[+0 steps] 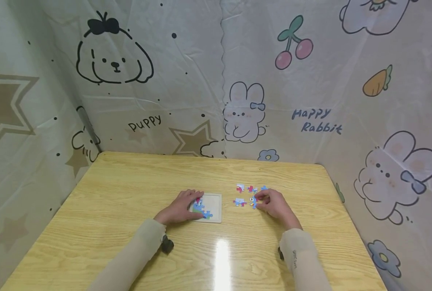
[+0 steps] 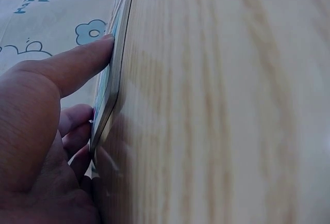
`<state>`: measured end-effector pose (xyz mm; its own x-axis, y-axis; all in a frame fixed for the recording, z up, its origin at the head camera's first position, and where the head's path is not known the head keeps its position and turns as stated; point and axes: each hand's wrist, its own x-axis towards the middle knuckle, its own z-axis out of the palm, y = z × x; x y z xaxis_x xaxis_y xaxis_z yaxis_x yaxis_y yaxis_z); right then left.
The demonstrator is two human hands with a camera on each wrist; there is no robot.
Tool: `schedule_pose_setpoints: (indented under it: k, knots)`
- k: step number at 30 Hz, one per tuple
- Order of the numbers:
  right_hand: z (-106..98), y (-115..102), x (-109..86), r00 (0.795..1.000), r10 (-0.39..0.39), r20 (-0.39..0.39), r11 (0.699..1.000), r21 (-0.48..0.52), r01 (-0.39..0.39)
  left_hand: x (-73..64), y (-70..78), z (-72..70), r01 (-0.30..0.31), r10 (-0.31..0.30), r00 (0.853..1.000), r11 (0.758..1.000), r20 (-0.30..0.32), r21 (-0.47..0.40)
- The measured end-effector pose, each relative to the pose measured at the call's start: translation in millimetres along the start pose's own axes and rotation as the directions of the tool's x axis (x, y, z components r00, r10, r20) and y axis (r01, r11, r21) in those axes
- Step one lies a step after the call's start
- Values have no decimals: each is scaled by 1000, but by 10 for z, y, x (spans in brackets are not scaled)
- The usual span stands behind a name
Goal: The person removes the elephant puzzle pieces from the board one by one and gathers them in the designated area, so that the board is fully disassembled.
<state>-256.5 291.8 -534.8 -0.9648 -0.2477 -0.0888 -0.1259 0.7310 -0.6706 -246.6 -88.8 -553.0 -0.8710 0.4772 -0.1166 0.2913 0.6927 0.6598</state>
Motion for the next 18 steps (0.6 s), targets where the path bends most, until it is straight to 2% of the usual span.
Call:
schedule_pose_setpoints:
  k: [18]
  knots:
    - [6,-2,12,1000,-1,-2,1000,-3,1,4,1,-5,-14,13,1000,1000,4,21]
